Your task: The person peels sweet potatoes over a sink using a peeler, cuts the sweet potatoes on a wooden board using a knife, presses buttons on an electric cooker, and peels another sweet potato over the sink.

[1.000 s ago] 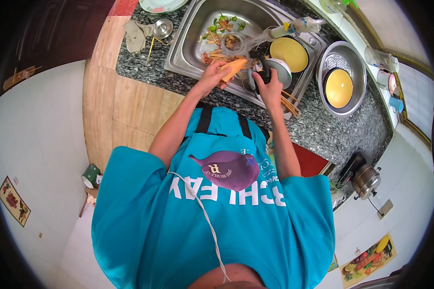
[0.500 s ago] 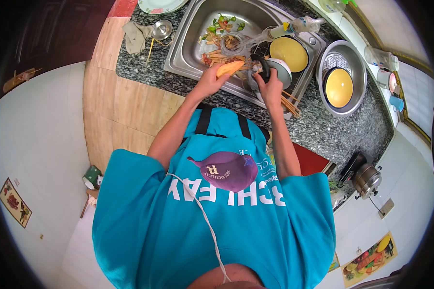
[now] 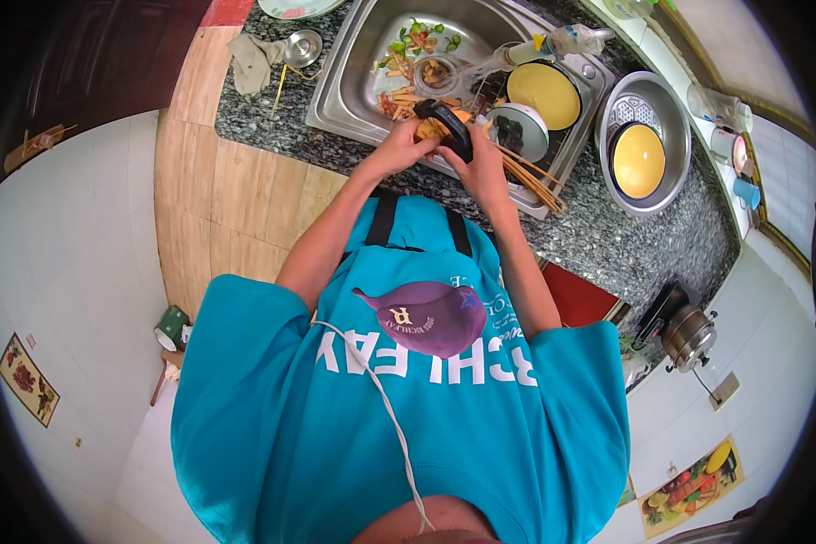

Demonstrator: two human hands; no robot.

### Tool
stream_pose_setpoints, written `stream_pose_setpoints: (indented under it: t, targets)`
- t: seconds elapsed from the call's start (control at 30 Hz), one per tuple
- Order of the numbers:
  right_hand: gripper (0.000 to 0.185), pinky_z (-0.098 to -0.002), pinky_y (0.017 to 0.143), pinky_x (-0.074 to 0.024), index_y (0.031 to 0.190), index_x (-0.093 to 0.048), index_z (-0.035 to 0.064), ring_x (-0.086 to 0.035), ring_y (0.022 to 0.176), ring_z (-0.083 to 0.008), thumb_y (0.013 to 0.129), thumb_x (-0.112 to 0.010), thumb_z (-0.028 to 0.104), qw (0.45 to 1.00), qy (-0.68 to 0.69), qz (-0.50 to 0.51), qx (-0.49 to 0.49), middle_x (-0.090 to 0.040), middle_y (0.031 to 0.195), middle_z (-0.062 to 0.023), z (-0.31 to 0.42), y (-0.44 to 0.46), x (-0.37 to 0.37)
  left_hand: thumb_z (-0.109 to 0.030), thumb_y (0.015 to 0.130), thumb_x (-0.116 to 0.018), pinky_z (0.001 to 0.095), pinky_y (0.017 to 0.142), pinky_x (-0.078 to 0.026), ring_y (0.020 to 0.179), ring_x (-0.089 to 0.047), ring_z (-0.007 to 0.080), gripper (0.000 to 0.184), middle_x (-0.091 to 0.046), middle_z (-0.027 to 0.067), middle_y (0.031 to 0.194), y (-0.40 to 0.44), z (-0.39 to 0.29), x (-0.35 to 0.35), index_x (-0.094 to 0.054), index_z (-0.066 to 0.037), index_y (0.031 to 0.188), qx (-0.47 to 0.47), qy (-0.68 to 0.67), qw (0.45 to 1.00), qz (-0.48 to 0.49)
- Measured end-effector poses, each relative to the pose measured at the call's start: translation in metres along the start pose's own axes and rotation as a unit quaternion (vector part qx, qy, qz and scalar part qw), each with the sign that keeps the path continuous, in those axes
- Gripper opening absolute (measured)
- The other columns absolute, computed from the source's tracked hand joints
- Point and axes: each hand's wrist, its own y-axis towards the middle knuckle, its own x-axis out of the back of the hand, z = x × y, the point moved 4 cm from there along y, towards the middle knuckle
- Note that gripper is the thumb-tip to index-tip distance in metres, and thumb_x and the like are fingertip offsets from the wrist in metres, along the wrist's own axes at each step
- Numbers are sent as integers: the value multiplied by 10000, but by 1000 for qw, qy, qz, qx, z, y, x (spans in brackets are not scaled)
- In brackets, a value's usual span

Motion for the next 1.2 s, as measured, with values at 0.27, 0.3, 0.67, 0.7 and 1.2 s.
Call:
stream_pose_setpoints:
  t: [0.27, 0.3, 0.67, 0.7, 1.2]
  targets:
    - [476, -472, 689, -503, 1151, -508, -9, -629, 857, -477, 849, -760, 258, 1000, -11, 11, 9, -650, 909, -278, -14, -2, -2, -98, 982, -563, 252, 606, -496, 705, -582, 96, 188, -618, 40, 859, -5, -2, -2, -541, 11, 1133, -5, 0, 1000, 9]
    - [476, -472, 689, -503, 1151, -508, -9, -629, 857, -477, 849, -760, 258, 1000, -12, 10, 9, -650, 909, -278, -18, 0, 2, -96, 986, -555, 249, 593, -490, 697, -577, 96, 218, -610, 40, 844, -6, -3, -2, -533, 17, 1171, 4, 11, 1000, -3]
    - [500, -459, 604, -501, 1070, -539, -21, -660, 706, -426, 848, -755, 372, 984, -90, -68, -134, -652, 731, -232, -62, 8, 11, -90, 955, -604, 231, 542, -465, 660, -557, 82, 352, -605, 43, 849, -13, -5, 19, -499, 10, 1276, -6, -42, 997, -64]
    - [510, -449, 598, -500, 1072, -542, -25, -662, 694, -413, 847, -755, 381, 984, -82, -73, -140, -651, 732, -227, -58, 9, 13, -90, 936, -638, 225, 530, -450, 653, -554, 77, 341, -606, 36, 837, -12, -6, 20, -509, -7, 1241, -32, -37, 995, -85]
    - [493, -424, 650, -523, 1085, -534, -43, -689, 765, -403, 861, -745, 341, 978, 24, -120, -169, -682, 818, -252, -30, -3, 15, -171, 968, -591, 240, 539, -483, 672, -645, 155, 275, -669, 138, 902, -10, 4, 27, -516, 8, 1163, 93, -247, 957, -122]
